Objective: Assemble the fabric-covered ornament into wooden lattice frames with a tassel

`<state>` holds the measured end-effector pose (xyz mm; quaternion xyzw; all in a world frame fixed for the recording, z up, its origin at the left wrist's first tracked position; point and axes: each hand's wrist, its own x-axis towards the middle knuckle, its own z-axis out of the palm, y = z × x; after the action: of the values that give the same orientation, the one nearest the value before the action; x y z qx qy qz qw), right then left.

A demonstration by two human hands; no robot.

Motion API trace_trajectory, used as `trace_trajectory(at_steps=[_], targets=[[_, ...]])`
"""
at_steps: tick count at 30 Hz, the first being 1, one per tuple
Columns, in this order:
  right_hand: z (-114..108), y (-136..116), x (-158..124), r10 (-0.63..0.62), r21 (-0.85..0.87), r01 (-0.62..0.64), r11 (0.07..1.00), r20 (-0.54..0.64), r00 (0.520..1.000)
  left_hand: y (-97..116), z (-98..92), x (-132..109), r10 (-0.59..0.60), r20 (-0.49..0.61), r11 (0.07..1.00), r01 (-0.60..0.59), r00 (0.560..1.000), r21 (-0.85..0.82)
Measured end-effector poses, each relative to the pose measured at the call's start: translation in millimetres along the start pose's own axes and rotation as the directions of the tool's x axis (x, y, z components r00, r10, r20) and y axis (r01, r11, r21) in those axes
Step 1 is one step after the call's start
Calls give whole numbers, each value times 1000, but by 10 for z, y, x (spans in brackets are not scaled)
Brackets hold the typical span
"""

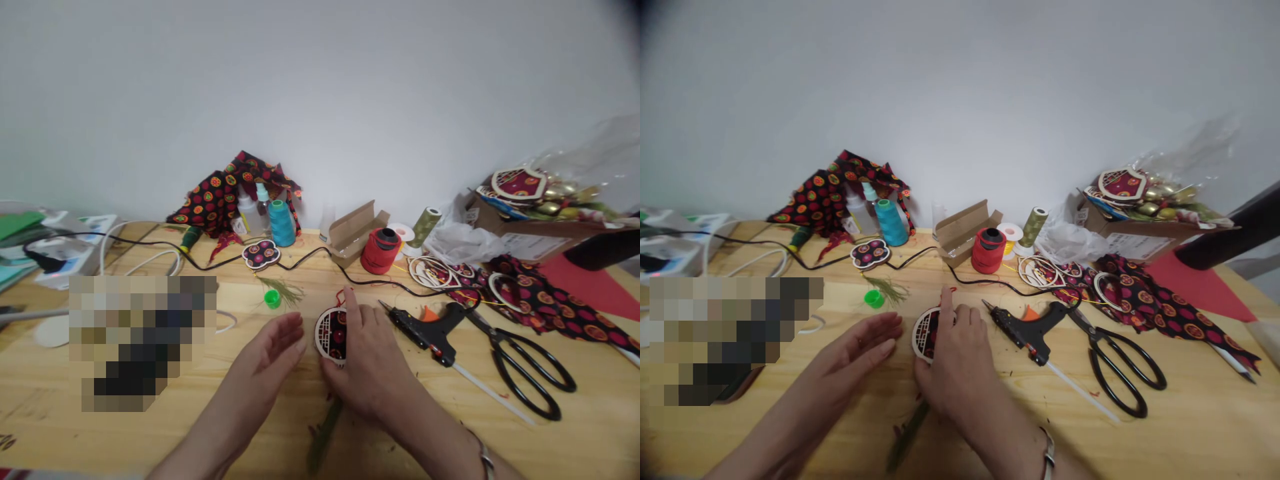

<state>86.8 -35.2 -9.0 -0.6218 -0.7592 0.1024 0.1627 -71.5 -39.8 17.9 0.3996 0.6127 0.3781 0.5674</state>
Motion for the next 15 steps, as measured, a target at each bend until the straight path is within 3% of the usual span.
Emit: trace_trajectory(at_steps=[9, 15], targets=[[6, 24, 19, -25, -5, 25, 1000, -26, 999, -52, -9, 46, 26, 6, 999, -26, 1000, -36], [-102, 84, -24, -41, 86, 45, 995, -50, 998, -70, -14, 61, 7, 4, 994, -6, 1000, -110]])
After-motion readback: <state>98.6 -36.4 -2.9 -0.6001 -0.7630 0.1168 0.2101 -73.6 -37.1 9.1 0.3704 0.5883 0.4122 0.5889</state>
